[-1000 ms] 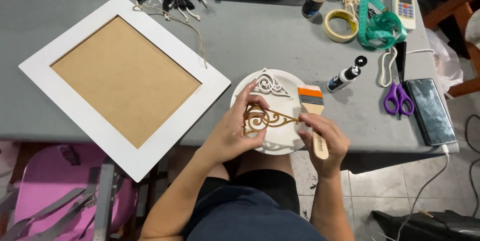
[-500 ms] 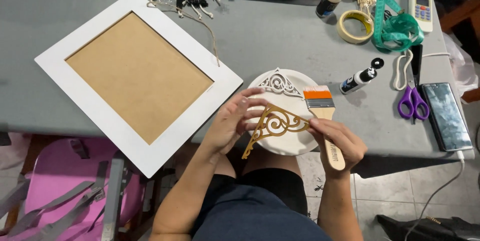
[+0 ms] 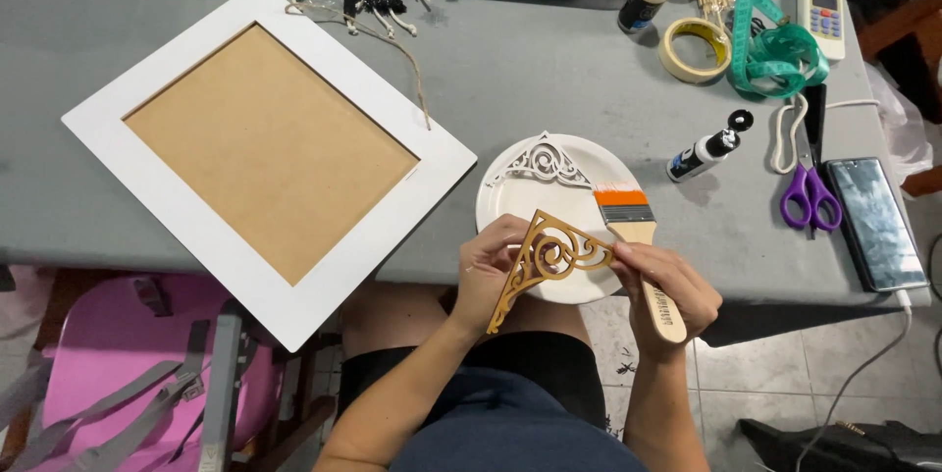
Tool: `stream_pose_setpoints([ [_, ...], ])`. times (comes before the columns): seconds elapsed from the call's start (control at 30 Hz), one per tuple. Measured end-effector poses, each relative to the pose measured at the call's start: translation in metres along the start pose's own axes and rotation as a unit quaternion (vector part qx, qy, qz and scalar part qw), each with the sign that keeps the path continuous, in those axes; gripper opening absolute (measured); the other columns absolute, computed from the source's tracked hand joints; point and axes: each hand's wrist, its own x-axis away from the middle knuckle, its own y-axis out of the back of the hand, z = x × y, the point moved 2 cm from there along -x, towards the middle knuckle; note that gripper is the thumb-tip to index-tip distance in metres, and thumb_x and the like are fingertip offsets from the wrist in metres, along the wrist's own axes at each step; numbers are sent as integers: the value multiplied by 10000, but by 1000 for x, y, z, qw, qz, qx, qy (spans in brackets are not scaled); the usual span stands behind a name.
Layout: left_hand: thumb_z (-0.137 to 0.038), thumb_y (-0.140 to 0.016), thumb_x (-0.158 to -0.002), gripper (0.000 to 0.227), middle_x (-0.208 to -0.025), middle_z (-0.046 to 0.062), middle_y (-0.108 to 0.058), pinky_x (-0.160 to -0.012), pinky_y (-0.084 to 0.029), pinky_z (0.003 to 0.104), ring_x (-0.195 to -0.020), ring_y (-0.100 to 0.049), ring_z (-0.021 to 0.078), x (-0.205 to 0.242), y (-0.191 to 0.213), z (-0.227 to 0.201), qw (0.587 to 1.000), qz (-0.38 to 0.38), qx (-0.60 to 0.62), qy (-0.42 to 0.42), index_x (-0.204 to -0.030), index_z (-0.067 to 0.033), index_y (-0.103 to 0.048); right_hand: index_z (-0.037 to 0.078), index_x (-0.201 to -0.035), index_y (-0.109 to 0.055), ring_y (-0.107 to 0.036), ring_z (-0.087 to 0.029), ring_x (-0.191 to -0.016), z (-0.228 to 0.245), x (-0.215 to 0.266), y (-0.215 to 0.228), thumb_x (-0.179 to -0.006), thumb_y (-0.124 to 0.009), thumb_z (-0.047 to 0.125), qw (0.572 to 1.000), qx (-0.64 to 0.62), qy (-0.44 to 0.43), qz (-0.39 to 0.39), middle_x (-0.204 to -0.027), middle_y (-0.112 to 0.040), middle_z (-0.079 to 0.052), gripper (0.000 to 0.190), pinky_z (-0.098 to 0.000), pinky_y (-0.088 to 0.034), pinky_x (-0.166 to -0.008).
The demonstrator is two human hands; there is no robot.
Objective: Painting small ornate decorative pieces with white paint using a brush on a workshop table.
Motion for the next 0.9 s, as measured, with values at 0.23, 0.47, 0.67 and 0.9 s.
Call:
stream_pose_setpoints([
  [0.23,-16,-916,-722,250,-919,164,-721,-751,-625,309,-855,-686,193,3,-2,-7,1000,-12,-17,0,-936,40,-800,-14,-886,-797,-723,-267,-667,4,1,-1,-833,-873,4,1000,2,3,7,-793,-762,-156,95,-340,-572,-660],
  [0.47,12,-908,-718,211,-881,183,-720,-734,-621,304,-807,-667,185,3,-5,-15,999,-19,-23,-12,-885,64,-791,-24,-881,-794,-714,-270,-655,7,5,0,-841,-861,5,1000,4,2,17,-804,-761,-163,83,-345,-574,-660],
  [0.67,-113,-902,-767,245,-924,188,-736,-741,-591,312,-841,-641,187,1,-5,-19,998,-18,-46,-47,-922,40,-788,-29,-935,-777,-719,-296,-670,8,0,-2,-813,-884,73,999,14,12,26,-848,-766,-181,192,-373,-581,-657],
  [0.9,-365,-845,-936,501,-1199,118,-663,-921,-567,275,-1104,-655,192,5,55,2,992,31,99,-67,-1283,-56,-659,32,-1130,-446,-658,-255,-651,-43,31,34,-1099,-532,255,997,-63,-15,-39,-954,-655,-234,241,-299,-562,-566],
])
